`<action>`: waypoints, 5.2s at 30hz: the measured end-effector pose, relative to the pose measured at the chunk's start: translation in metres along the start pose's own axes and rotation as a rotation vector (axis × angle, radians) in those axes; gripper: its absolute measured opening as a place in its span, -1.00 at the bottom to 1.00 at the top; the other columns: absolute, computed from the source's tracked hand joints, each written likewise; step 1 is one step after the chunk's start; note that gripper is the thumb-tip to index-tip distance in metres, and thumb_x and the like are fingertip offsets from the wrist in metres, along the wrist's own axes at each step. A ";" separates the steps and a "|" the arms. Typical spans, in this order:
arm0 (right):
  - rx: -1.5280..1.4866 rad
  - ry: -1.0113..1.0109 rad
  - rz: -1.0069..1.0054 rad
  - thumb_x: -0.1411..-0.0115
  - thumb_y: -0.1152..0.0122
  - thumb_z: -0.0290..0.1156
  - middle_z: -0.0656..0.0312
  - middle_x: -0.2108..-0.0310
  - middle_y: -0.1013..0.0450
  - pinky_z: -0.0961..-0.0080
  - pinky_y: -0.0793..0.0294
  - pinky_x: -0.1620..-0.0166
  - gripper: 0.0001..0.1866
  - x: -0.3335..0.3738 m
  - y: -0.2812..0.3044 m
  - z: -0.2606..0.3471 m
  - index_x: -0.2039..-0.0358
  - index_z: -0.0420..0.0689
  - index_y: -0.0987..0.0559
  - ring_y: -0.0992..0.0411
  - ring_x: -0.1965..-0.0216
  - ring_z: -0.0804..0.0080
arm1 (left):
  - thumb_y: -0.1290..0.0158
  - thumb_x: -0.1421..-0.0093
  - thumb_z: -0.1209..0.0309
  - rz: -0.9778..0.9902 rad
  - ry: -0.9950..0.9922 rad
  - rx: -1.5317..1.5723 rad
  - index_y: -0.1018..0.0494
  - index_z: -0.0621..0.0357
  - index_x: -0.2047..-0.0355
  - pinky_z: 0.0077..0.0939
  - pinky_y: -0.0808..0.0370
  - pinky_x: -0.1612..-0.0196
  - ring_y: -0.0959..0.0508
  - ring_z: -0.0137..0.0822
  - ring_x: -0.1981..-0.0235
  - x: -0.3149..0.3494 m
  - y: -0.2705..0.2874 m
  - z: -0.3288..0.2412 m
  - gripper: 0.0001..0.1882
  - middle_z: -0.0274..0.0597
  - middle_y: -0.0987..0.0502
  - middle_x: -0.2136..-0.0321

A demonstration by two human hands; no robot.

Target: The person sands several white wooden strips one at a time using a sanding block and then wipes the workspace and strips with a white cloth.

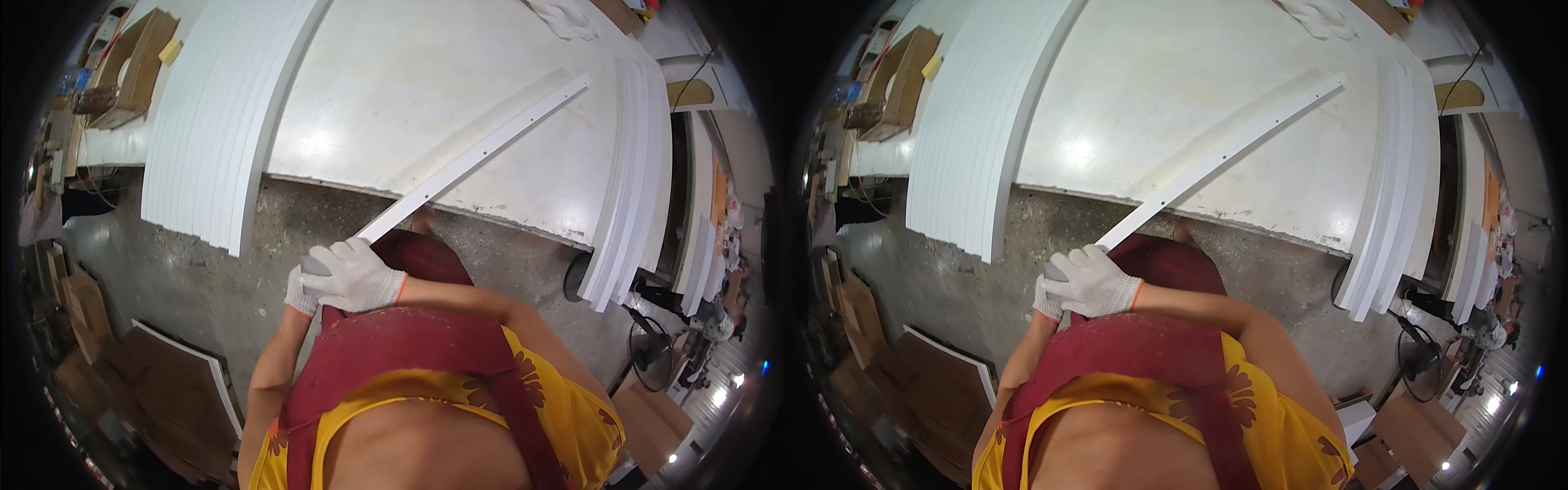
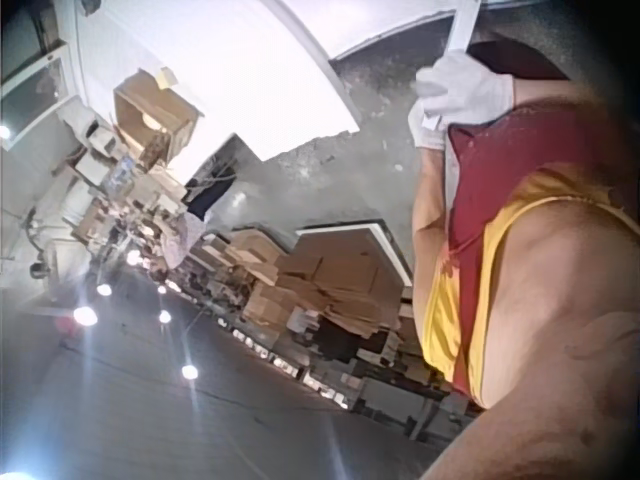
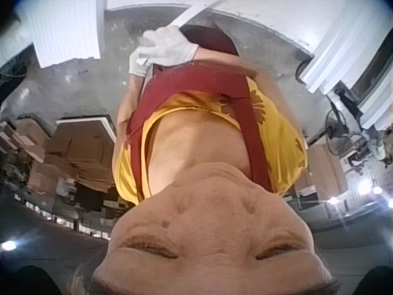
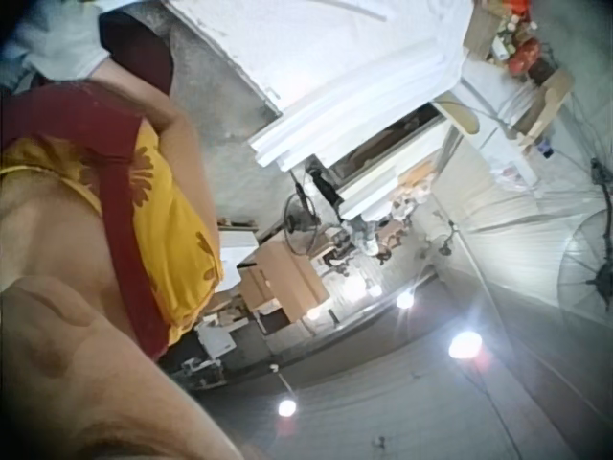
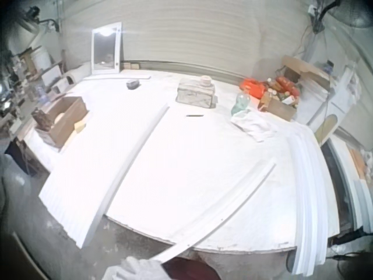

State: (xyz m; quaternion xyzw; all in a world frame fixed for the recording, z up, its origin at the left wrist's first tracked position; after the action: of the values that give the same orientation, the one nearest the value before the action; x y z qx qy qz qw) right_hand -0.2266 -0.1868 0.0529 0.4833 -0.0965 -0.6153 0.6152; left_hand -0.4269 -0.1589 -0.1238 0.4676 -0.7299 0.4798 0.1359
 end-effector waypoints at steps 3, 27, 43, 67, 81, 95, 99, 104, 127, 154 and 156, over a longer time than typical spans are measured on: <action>-0.086 -0.101 0.328 -0.02 -0.36 -0.05 0.22 0.31 -0.45 0.19 -0.51 0.30 -0.73 -0.023 0.018 -0.015 0.31 0.15 -0.58 -0.52 0.34 0.20 | 0.02 -0.39 0.29 0.166 -0.113 -0.108 -0.44 0.36 -0.14 -0.44 -0.61 0.24 -0.63 -0.25 0.28 -0.002 -0.020 0.000 -0.56 -0.05 -0.63 0.23; 0.204 -0.969 -0.374 -0.09 -0.44 0.01 -0.11 -0.12 -0.45 0.23 -0.43 -0.18 -0.38 0.055 0.099 -0.104 -0.12 -0.05 -0.66 -0.42 -0.14 0.02 | 0.11 -0.46 0.25 0.603 0.249 0.477 -0.28 0.48 -0.31 -0.32 -0.71 0.25 -0.69 -0.07 0.25 -0.037 -0.098 0.003 -0.43 0.18 -0.61 0.10; 0.318 -0.425 0.071 0.02 -0.50 -0.06 0.11 -0.10 -0.46 0.06 -0.41 -0.07 -0.49 0.018 0.035 -0.043 0.00 0.19 -0.71 -0.44 -0.06 0.05 | 0.08 -0.46 0.36 0.570 0.106 0.377 -0.42 0.49 -0.17 -0.18 -0.62 -0.10 -0.64 -0.07 -0.02 -0.036 -0.091 -0.003 -0.57 0.13 -0.59 -0.05; 0.587 -0.829 0.026 -0.23 -0.17 0.10 -0.01 0.01 -0.61 0.16 -0.55 -0.05 -0.54 0.040 0.202 -0.193 0.06 0.07 -0.73 -0.56 0.01 0.09 | -0.06 -0.33 -0.06 0.526 0.155 -0.280 -0.25 0.44 -0.34 -0.59 -0.58 0.47 -0.66 -0.34 0.38 -0.040 -0.083 -0.024 -0.17 0.02 -0.61 0.16; 0.640 -0.692 0.109 -0.41 0.16 0.13 0.29 -0.18 -0.46 0.24 -0.61 0.00 -0.54 0.077 0.239 -0.276 -0.22 0.40 -0.48 -0.54 0.01 0.21 | -0.13 -0.13 0.55 0.418 0.055 -1.385 -0.43 0.11 -0.16 -0.47 -0.53 0.09 -0.54 -0.45 0.26 -0.028 -0.157 -0.060 -0.47 -0.32 -0.55 0.29; 0.724 -1.380 -0.149 -0.21 -0.17 0.26 0.04 -0.03 -0.60 0.26 -0.49 -0.09 -0.37 0.139 0.447 -0.510 -0.10 0.08 -0.67 -0.54 -0.07 0.21 | -0.21 -0.03 0.57 0.281 0.248 -1.297 -0.45 0.15 -0.16 -0.49 -0.55 0.16 -0.55 -0.45 0.31 -0.021 -0.160 -0.062 -0.40 -0.35 -0.54 0.35; 0.510 -1.097 -0.433 -0.20 -0.12 0.34 0.13 -0.14 -0.54 0.21 -0.49 -0.12 -0.30 0.152 0.422 -0.505 -0.20 0.19 -0.61 -0.50 -0.11 0.09 | -0.28 0.02 0.54 0.415 0.569 -0.856 -0.48 0.28 -0.10 -0.45 -0.56 0.17 -0.60 -0.35 0.28 -0.027 -0.127 -0.059 -0.41 -0.25 -0.59 0.29; 0.721 -1.008 -0.393 -0.19 -0.14 0.34 0.22 -0.20 -0.49 0.18 -0.47 -0.13 -0.31 0.141 0.390 -0.518 -0.26 0.34 -0.53 -0.46 -0.12 -0.01 | -0.35 -0.04 0.39 0.483 0.694 -0.602 -0.52 0.38 -0.03 -0.31 -0.59 0.13 -0.66 -0.20 0.23 -0.022 -0.116 -0.053 -0.46 -0.06 -0.64 0.20; 0.290 -0.466 -0.009 -0.20 -0.20 -0.03 0.09 0.08 -0.56 0.11 -0.56 0.16 -0.68 0.031 0.136 -0.180 0.14 0.12 -0.67 -0.58 0.19 0.08 | 0.38 -0.47 -0.17 0.271 0.564 0.082 -0.34 0.40 -0.25 -0.27 -0.65 0.50 -0.68 0.07 0.41 -0.024 -0.057 -0.019 -0.19 0.34 -0.61 0.16; 0.359 -0.428 0.268 -0.05 -0.32 -0.12 0.14 0.18 -0.54 0.11 -0.51 0.09 -0.70 -0.005 0.054 -0.076 0.15 0.26 -0.68 -0.52 0.16 0.10 | 0.30 -0.46 -0.10 0.327 0.293 0.454 -0.42 0.26 -0.19 -0.37 -0.39 0.64 -0.52 -0.09 0.55 -0.027 -0.082 0.012 -0.31 0.16 -0.57 0.35; 0.199 -0.287 0.348 -0.07 -0.32 -0.07 0.16 0.13 -0.51 0.12 -0.49 0.09 -0.64 -0.015 -0.007 -0.031 0.08 0.26 -0.64 -0.50 0.16 0.10 | 0.24 -0.46 -0.02 -0.035 0.225 0.536 -0.41 0.16 -0.20 -0.18 -0.58 0.37 -0.58 0.00 0.29 -0.024 -0.096 0.004 -0.42 0.07 -0.57 0.18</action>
State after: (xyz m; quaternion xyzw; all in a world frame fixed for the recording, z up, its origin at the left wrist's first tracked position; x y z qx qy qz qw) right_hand -0.2128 -0.1582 0.0390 0.4253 -0.3249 -0.5499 0.6412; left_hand -0.3353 -0.1584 -0.0861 0.4431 -0.5491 0.7021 0.0958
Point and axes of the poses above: each hand's wrist, its own x-axis away from the middle knuckle, its own y-axis out of the back of the hand, z = x × y, the point moved 4 cm from there along -x, towards the middle knuckle
